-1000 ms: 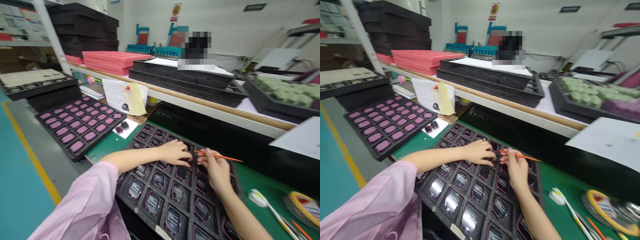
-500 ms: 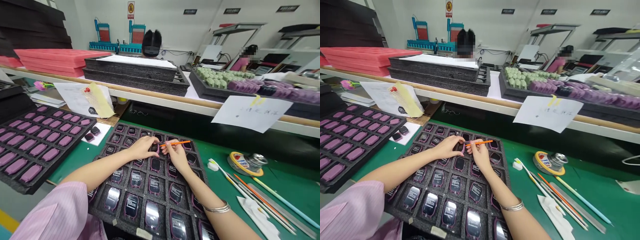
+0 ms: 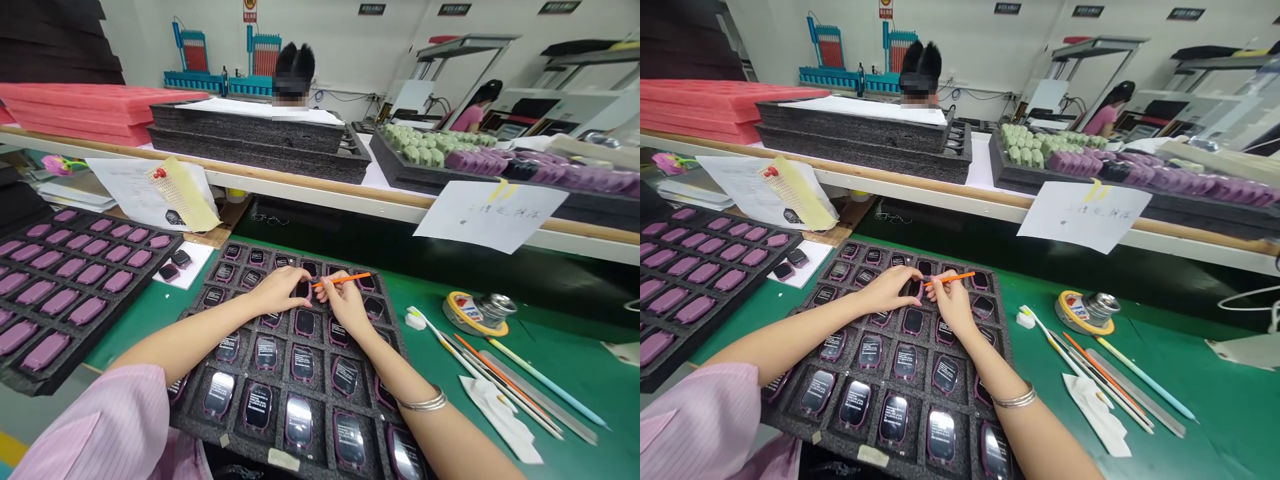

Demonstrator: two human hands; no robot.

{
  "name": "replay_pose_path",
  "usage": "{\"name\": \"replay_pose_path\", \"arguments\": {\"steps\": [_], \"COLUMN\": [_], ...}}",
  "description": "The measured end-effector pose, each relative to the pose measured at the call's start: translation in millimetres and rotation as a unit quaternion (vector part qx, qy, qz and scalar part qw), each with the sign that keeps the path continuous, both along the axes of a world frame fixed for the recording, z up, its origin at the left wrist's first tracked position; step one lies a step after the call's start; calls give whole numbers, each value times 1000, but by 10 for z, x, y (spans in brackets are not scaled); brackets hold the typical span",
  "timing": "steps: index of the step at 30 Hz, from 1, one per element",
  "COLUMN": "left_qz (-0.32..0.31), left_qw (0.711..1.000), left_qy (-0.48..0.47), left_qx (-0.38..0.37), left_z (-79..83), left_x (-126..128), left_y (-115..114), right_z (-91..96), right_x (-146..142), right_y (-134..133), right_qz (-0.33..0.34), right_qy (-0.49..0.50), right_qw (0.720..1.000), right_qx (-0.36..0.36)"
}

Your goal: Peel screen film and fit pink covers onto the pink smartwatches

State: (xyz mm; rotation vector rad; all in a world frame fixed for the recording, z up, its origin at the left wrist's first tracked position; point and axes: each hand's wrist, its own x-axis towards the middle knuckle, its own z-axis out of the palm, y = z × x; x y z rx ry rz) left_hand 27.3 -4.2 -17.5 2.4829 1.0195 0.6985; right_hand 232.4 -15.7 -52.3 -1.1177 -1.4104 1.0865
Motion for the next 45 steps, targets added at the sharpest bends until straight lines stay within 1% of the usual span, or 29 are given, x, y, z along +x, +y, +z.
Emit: {"name": "replay_pose_path", "arguments": {"steps": [2,5,8,10,11,13,15,17,20,24,28,31,40,42,45], "left_qz": [-6,-30,-97,-139,-148,-142,-123,-107,-97,-86,-58,-42,-39,-45,-58], "left_qw": [1000,999,993,987,985,984,987,990,993,995,998,999,999,998,997], "left_qy": [1,7,33,58,68,76,72,58,37,24,6,-2,6,14,37], "left_qx": [11,34,51,60,64,72,73,68,57,41,10,-9,-36,-38,-38], "left_z": [26,121,214,240,240,221,189,151,102,81,83,75,74,105,200], "left_x": [2,35,83,88,75,19,-56,-120,-160,-142,-128,-125,-117,-111,-74], "left_y": [1,-50,-184,-299,-354,-442,-494,-514,-521,-535,-541,-533,-527,-509,-470], "right_z": [1,47,192,327,394,500,547,532,443,332,281,266,285,296,345], "right_x": [-5,0,53,107,132,160,147,98,2,-71,-79,-78,-86,-93,-57], "right_y": [-1,6,8,-23,-56,-158,-294,-431,-570,-615,-610,-615,-640,-642,-625], "right_qz": [0,-3,-20,-34,-38,-38,-29,-17,0,12,22,26,32,31,23], "right_qy": [0,7,27,44,53,65,72,75,76,73,62,50,38,42,51], "right_qw": [1000,1000,999,998,998,997,997,997,997,996,996,996,997,997,997], "right_qx": [0,1,6,11,12,9,0,-12,-32,-48,-60,-64,-61,-57,-49]}}
